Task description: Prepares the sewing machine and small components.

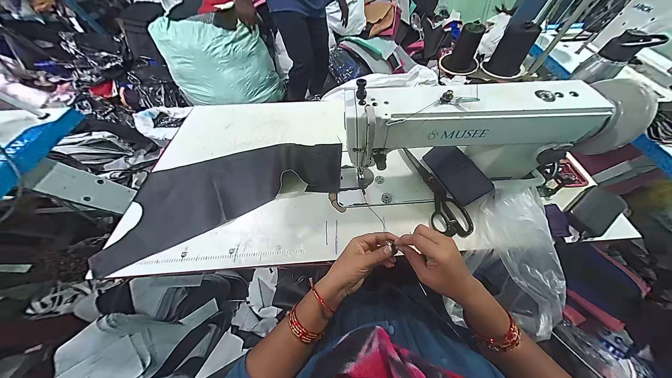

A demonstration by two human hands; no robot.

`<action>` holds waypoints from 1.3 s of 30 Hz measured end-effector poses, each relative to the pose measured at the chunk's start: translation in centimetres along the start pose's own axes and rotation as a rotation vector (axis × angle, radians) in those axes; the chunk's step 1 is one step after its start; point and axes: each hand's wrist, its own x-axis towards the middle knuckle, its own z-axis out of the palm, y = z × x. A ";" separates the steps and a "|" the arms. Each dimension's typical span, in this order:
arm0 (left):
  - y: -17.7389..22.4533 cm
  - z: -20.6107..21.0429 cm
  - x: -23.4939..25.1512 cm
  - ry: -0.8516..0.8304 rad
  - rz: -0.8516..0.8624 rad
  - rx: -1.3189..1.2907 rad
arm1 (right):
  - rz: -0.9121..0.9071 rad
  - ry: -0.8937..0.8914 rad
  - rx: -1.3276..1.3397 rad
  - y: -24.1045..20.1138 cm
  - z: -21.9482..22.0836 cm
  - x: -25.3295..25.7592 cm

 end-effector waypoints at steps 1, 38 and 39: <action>0.0 0.1 0.0 0.021 -0.004 -0.036 | 0.003 0.003 0.009 0.0 0.0 0.0; -1.2 2.3 -0.2 0.346 0.104 -0.133 | 0.187 -0.044 0.484 -1.3 0.8 -2.4; -1.2 2.1 -0.1 0.362 0.113 -0.142 | 0.190 -0.045 0.496 -1.4 0.8 -2.4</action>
